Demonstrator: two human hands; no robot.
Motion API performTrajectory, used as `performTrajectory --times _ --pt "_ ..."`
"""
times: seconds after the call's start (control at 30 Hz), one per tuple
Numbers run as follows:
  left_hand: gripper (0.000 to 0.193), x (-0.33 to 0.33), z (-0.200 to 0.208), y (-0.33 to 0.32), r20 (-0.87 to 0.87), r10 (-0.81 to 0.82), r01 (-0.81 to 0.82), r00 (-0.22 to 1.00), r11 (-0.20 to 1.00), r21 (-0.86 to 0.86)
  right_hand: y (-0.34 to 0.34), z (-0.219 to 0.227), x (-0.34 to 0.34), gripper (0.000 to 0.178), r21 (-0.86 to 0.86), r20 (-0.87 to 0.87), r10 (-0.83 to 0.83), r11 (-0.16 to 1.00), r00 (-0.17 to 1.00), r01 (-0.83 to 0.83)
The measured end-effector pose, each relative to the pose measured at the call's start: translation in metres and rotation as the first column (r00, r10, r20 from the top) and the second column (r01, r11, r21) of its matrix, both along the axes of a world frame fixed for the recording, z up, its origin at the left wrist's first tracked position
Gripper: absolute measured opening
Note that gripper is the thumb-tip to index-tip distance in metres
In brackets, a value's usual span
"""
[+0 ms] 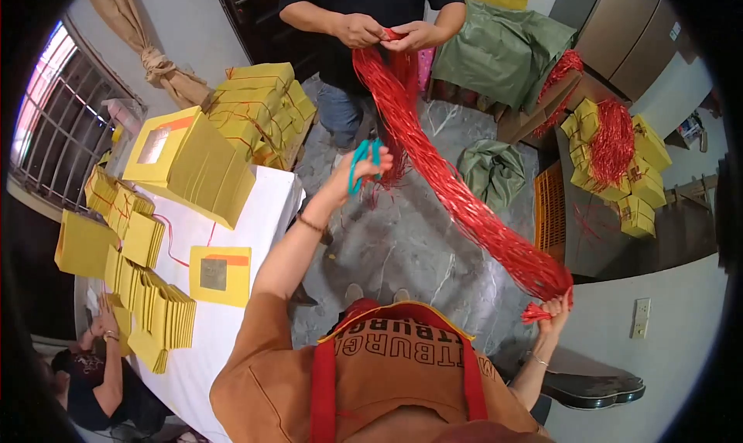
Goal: Folding sheets of joss paper and tying them into bundles using red plastic ribbon.
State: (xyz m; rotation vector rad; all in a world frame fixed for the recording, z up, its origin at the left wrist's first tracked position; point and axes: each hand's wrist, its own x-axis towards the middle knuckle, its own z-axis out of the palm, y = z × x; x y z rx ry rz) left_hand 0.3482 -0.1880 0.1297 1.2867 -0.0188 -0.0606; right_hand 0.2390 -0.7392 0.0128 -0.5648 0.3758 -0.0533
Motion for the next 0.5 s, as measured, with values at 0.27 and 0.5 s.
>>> performTrajectory --times 0.27,0.5 --pt "0.041 0.059 0.011 0.018 -0.118 -0.084 0.097 0.989 0.990 0.107 0.019 -0.040 -0.048 0.034 0.146 -0.068 0.045 0.989 0.997 -0.034" --pt "0.048 0.084 -0.011 0.036 -0.206 -0.122 0.186 0.971 0.927 0.327 0.042 -0.034 -0.065 0.032 0.129 -0.071 0.028 0.991 0.997 -0.019"
